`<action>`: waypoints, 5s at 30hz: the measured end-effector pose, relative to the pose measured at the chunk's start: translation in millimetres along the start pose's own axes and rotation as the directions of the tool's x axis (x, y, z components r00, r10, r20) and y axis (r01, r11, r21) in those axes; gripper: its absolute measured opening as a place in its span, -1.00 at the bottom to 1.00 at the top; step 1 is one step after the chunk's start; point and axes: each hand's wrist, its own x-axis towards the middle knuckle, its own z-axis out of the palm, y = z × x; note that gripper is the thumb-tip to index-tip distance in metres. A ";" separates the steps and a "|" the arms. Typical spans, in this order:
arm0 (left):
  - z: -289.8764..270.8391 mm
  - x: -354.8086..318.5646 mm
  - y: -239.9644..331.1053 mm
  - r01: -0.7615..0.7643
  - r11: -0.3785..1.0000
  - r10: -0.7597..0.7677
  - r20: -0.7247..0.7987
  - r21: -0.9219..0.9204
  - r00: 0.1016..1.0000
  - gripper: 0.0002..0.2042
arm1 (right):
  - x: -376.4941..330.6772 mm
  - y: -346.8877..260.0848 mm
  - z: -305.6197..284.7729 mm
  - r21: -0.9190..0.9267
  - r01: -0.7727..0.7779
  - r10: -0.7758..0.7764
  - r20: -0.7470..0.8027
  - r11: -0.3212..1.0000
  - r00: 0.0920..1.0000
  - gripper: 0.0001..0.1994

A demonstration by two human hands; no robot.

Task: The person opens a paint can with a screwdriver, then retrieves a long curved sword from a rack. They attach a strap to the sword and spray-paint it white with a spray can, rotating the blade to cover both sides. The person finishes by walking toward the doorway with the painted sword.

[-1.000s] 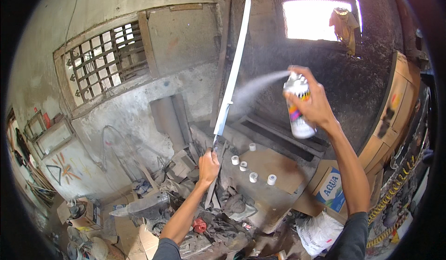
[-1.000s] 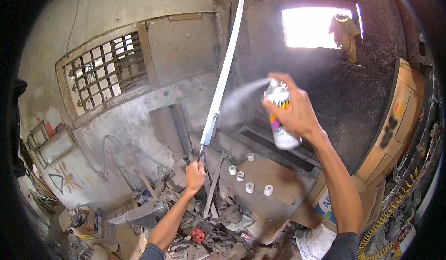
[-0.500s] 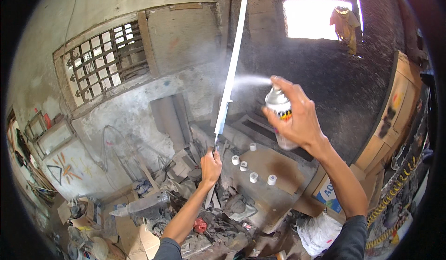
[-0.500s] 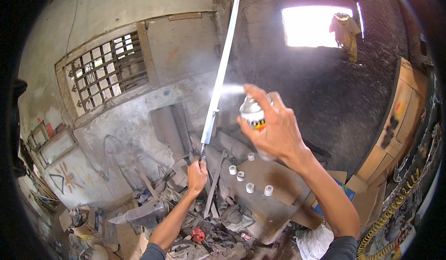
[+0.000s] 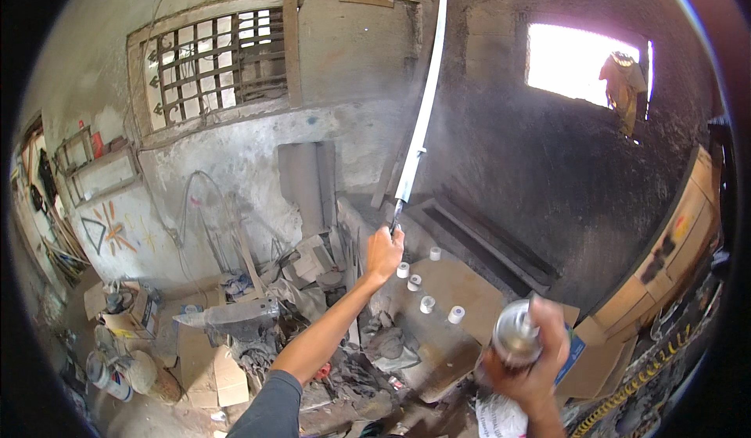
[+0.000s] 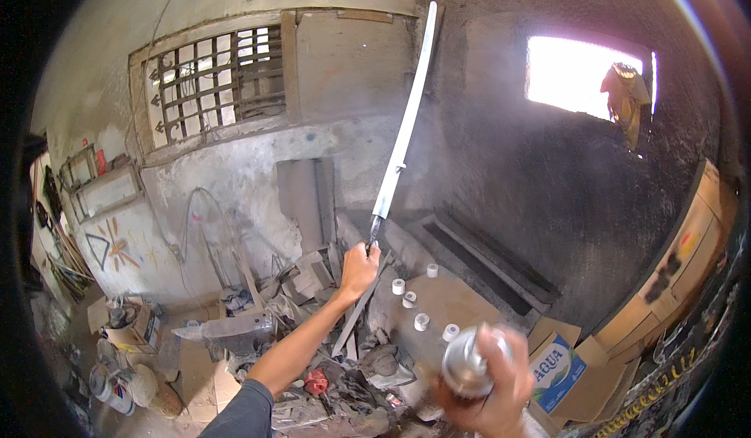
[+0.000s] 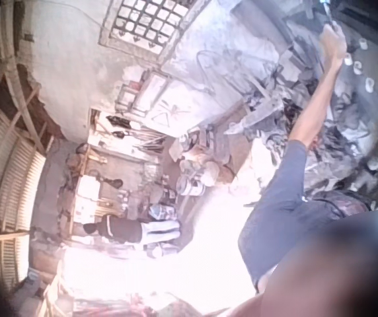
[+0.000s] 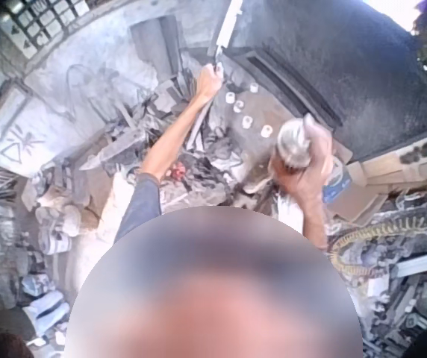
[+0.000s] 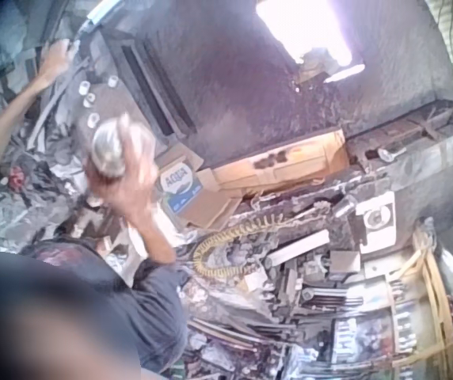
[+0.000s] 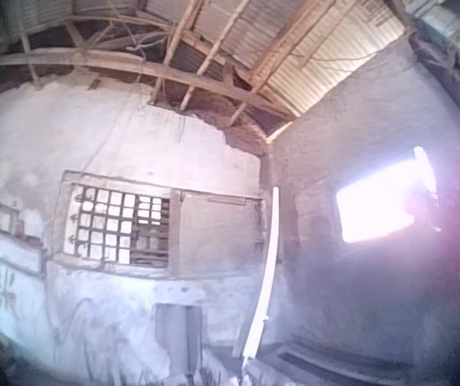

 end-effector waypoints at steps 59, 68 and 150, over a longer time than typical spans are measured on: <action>-182.8 -21.3 -112.5 0.193 0.914 -0.035 0.406 -0.356 0.913 -0.82 | 158.6 187.0 -72.4 0.156 -0.361 0.393 -0.325 0.920 0.861 -0.44; -188.0 -24.7 -118.0 0.167 0.917 -0.020 0.379 -0.362 0.925 -0.82 | 124.5 117.1 -68.9 0.047 -0.210 0.213 -0.100 0.977 0.972 -0.49; -0.8 -10.8 11.6 -0.148 0.937 0.097 -0.174 -0.316 0.980 -0.73 | 51.6 21.3 -8.9 -0.047 -0.236 0.241 0.212 0.971 0.947 -0.33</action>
